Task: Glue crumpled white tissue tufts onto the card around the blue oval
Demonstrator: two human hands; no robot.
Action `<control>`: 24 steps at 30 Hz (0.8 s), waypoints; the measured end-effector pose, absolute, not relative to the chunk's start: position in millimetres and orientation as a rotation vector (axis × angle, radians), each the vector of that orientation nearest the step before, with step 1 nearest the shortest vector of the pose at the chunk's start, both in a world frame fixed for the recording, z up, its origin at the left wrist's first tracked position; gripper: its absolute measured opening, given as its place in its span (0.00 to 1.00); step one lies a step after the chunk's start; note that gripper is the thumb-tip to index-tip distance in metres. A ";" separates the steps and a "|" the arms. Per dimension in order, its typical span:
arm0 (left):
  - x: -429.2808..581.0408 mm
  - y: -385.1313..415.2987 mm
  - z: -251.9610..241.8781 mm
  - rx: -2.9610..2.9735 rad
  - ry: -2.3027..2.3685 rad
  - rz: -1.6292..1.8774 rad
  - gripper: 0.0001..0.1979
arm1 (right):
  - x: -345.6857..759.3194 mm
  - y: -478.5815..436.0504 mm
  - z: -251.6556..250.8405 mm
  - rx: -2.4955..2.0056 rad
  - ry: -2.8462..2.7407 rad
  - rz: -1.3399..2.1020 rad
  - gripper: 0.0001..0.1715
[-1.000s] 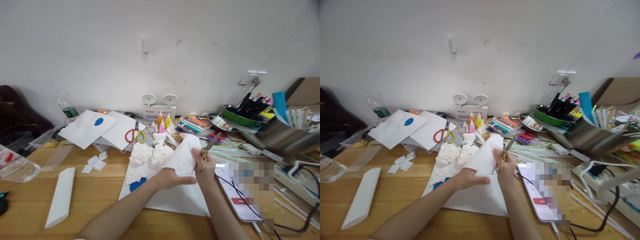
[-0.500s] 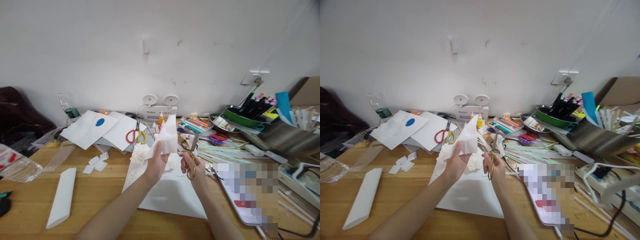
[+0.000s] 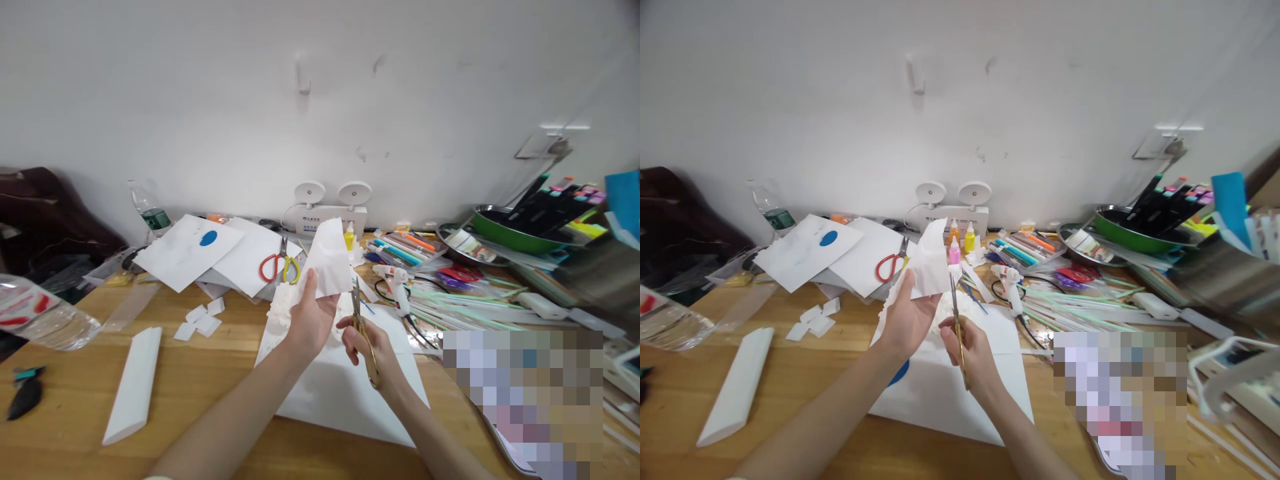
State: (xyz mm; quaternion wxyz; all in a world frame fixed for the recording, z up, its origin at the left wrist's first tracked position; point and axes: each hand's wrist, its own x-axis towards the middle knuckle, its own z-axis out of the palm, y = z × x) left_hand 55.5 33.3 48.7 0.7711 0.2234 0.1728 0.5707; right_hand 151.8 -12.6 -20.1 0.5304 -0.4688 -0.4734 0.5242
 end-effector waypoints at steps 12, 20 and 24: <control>64.1 26.9 30.2 0.507 0.434 1.092 0.23 | 151.0 -20.3 -23.8 -1.171 -1.081 1.190 0.20; 67.7 28.0 29.8 0.444 0.460 1.163 0.21 | 153.4 -21.3 -24.5 -1.191 -1.078 1.185 0.20; 68.5 28.2 34.4 0.382 0.520 1.141 0.22 | 154.9 -21.1 -25.4 -1.206 -1.080 1.202 0.20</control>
